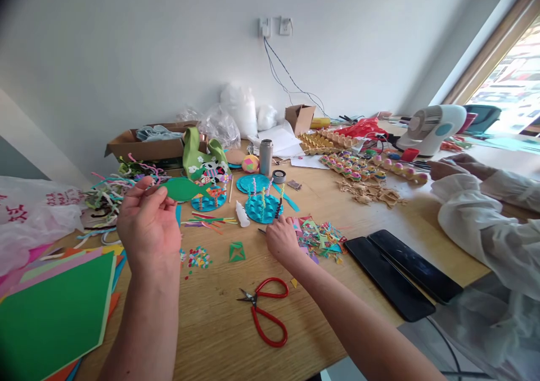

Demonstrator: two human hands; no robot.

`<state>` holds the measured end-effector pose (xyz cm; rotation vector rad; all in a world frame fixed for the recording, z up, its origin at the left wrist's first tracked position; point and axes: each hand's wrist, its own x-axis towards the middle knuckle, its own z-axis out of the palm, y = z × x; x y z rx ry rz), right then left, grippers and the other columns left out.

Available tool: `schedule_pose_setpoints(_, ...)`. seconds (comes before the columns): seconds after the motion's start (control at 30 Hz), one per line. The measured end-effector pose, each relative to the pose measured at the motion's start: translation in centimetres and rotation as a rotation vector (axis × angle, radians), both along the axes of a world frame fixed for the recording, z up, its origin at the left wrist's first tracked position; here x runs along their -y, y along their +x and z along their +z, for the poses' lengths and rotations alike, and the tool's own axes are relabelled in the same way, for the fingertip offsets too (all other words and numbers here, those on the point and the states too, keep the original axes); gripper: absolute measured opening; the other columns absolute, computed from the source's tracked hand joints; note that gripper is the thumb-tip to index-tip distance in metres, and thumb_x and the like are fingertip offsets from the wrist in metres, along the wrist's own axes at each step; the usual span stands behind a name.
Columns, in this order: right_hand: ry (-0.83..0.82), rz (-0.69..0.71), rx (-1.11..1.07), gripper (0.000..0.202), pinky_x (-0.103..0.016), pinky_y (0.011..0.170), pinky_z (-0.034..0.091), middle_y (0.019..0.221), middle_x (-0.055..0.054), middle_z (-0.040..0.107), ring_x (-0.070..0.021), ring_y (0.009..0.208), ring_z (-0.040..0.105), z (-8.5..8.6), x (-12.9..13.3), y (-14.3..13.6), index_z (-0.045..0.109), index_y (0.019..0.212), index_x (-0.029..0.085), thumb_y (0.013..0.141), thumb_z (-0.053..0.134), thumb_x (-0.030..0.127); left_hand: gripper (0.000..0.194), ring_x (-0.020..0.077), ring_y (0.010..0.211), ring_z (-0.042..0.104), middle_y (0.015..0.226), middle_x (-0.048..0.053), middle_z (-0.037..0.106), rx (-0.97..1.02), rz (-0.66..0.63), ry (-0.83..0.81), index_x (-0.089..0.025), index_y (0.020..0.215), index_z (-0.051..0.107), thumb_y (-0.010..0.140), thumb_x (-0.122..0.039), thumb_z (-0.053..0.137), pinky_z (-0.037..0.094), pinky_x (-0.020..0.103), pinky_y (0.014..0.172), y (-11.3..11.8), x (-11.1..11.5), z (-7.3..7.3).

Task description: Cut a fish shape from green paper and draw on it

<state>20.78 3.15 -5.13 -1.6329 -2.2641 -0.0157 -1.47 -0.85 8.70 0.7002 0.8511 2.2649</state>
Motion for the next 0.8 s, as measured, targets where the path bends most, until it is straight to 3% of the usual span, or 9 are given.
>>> schedule_pose_setpoints(0.2,0.106,-0.025,-0.432,0.026,-0.037,0.082,0.042,0.084,-0.008,0.067,-0.0237,0.090,0.056,0.4,0.8,1.2,0.064,0.082,0.019,0.090,0.047,0.038,0.031,0.0075,0.062,0.050,0.069,-0.004,0.052,0.038,-0.018,0.030,-0.019,0.082,0.062,0.053,-0.012,0.071,0.039,0.022,0.058,-0.2,-0.1,0.1)
schedule_pose_setpoints(0.33,0.161,-0.143,-0.747,0.039,-0.032,0.071,0.048,0.085,-0.006,0.064,-0.0180,0.078,0.060,1.7,0.3,2.9,0.055,0.098,0.018,0.094,0.030,0.047,0.032,0.0084,0.063,0.051,0.070,-0.004,0.052,0.023,-0.030,0.020,-0.019,0.084,0.061,0.054,-0.012,0.071,0.039,0.023,0.060,-0.2,0.1,0.0)
schedule_pose_setpoints(0.43,0.144,-0.177,-0.867,0.043,-0.029,0.071,0.050,0.089,-0.006,0.064,-0.0158,0.080,0.063,2.9,0.4,3.9,0.054,0.102,0.019,0.095,0.022,0.047,0.030,0.0086,0.064,0.051,0.071,-0.004,0.053,-0.004,-0.017,0.016,-0.020,0.084,0.060,0.056,-0.012,0.070,0.040,0.024,0.062,-0.4,0.3,0.0)
schedule_pose_setpoints(0.53,-0.042,-0.142,-0.780,0.032,-0.027,0.058,0.048,0.069,-0.004,0.066,-0.0157,0.061,0.062,3.3,1.3,3.3,0.062,0.086,0.017,0.087,0.044,0.044,0.031,0.0079,0.064,0.050,0.071,-0.004,0.052,0.022,-0.016,0.015,-0.020,0.083,0.060,0.054,-0.012,0.070,0.040,0.023,0.061,-0.6,0.2,0.1)
schedule_pose_setpoints(0.63,-0.228,-0.099,-0.565,0.017,-0.025,0.048,0.040,0.051,-0.001,0.062,-0.0155,0.047,0.057,2.4,1.5,1.0,0.063,0.059,0.018,0.072,0.062,0.029,0.032,0.0075,0.063,0.050,0.071,-0.004,0.051,0.030,-0.016,-0.004,-0.020,0.084,0.060,0.054,-0.015,0.070,0.039,0.022,0.059,-0.6,0.0,0.2)
schedule_pose_setpoints(0.73,-0.229,-0.139,-0.406,0.018,-0.027,0.053,0.039,0.054,-0.005,0.063,-0.0191,0.055,0.059,1.7,0.7,-1.3,0.061,0.052,0.018,0.070,0.062,0.021,0.032,0.0080,0.064,0.050,0.073,-0.003,0.052,0.014,-0.013,-0.025,-0.020,0.084,0.059,0.054,-0.017,0.070,0.040,0.022,0.059,-0.5,0.0,0.2)
schedule_pose_setpoints(0.8,-0.209,-0.166,-0.332,0.016,-0.030,0.059,0.041,0.062,-0.009,0.066,-0.0228,0.064,0.062,1.9,0.4,-1.8,0.064,0.059,0.017,0.073,0.061,0.023,0.033,0.0079,0.063,0.050,0.073,-0.002,0.053,0.021,-0.012,-0.028,-0.020,0.085,0.059,0.054,-0.017,0.070,0.040,0.022,0.059,-0.6,0.2,0.3)
